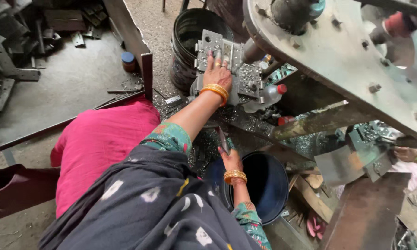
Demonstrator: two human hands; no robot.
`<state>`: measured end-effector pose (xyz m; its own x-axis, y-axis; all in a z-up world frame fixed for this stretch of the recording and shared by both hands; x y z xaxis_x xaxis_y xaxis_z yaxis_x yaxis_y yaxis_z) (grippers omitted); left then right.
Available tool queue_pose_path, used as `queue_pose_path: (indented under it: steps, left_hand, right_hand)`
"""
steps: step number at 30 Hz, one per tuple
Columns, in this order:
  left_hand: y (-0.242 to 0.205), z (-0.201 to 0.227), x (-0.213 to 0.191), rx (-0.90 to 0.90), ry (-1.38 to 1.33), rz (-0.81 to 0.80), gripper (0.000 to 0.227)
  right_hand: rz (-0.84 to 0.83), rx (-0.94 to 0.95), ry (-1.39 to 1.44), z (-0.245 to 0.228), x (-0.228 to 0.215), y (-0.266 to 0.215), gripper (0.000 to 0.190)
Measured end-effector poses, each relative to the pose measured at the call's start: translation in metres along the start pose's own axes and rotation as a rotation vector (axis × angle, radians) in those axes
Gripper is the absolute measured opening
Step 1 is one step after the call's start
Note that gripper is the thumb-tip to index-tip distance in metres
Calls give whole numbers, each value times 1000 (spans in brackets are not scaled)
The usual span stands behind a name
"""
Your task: The person repeatedly picks up metal hinge parts from a bin, places them into a press machine, and operates the lever to process each piece. The person then removes the processed part and places it back into the bin, repeating the cycle.
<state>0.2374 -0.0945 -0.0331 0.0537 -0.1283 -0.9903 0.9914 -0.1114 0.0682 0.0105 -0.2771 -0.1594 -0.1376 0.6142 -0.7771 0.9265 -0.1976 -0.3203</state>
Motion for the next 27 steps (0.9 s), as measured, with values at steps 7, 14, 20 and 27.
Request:
queue_pose_path:
  steps: [7,14,20,27]
  left_hand:
    - [-107,14,-51,377,72,358,38]
    - [-72,63,-94,372,-96,464,22]
    - [-37,80,-46,151,-256,135,37]
    - [-117,61,-47,505,36,516,16]
  right_hand:
    - [578,-568,544,-105,-143,-49,42]
    - [655,-507,532,-126,-158,-59,29]
    - [651,-420,304,-126,-157,-47,26]
    - [626,-417,380,-124,-151,-48,24]
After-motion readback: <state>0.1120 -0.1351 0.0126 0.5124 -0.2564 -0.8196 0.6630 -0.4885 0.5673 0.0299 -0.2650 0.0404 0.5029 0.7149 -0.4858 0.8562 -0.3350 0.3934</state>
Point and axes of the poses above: each hand's wrist, its own y-axis towards the middle knuckle, its own x-axis out of the palm, z = x × y, the point moved 10 cm from there along y, towards the middle knuckle, and after that the axes turned 4 degrees about y, right-handed, at the moved point
